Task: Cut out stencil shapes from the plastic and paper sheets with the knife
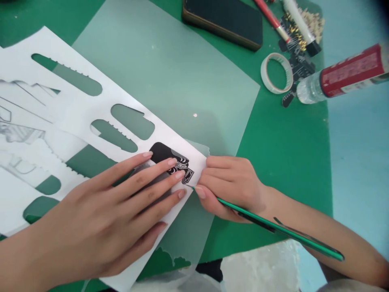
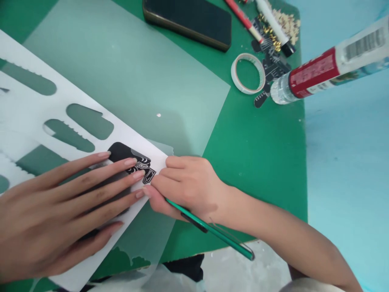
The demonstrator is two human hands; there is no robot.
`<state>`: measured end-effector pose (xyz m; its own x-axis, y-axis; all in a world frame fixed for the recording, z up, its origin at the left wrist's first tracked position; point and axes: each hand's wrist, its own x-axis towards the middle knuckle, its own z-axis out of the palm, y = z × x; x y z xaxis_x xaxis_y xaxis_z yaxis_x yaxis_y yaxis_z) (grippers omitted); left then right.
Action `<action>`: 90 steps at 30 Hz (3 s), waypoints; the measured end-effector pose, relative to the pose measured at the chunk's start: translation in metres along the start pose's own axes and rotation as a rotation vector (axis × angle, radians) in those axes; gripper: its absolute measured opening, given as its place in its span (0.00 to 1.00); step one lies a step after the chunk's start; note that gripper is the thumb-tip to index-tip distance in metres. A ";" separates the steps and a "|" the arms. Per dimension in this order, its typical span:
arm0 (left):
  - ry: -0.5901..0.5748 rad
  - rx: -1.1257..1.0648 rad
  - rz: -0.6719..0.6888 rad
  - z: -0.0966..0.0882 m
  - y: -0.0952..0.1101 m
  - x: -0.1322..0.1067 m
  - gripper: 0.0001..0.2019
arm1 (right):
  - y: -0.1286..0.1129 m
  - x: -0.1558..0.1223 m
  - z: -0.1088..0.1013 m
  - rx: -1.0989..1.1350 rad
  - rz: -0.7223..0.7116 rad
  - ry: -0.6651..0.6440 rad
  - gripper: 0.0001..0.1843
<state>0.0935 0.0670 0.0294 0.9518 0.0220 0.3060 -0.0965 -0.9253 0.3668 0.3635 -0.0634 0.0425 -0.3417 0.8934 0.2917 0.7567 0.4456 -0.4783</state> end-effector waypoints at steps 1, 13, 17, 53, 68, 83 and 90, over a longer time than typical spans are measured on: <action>-0.002 0.002 0.002 0.000 -0.001 0.000 0.28 | 0.001 0.001 -0.002 0.001 -0.011 -0.019 0.25; -0.006 -0.081 0.051 0.001 -0.016 0.002 0.27 | 0.018 0.010 -0.013 0.071 -0.117 -0.148 0.25; -0.001 -0.053 0.057 0.001 -0.014 0.001 0.28 | 0.015 0.008 -0.011 0.070 -0.120 -0.098 0.25; -0.018 -0.034 0.043 -0.003 -0.013 0.000 0.28 | 0.013 0.005 -0.005 0.095 -0.106 -0.038 0.26; -0.034 -0.052 0.055 -0.005 -0.014 -0.001 0.30 | 0.019 0.006 -0.010 -0.004 -0.163 -0.086 0.25; -0.038 -0.089 0.044 -0.005 -0.014 0.001 0.27 | 0.026 0.009 -0.021 0.016 -0.231 -0.198 0.24; -0.061 -0.073 0.045 -0.004 -0.014 0.002 0.29 | 0.027 0.009 -0.021 -0.021 -0.244 -0.207 0.23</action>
<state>0.0960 0.0819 0.0284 0.9618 -0.0440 0.2702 -0.1583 -0.8946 0.4180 0.3928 -0.0444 0.0501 -0.6186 0.7542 0.2202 0.6493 0.6485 -0.3973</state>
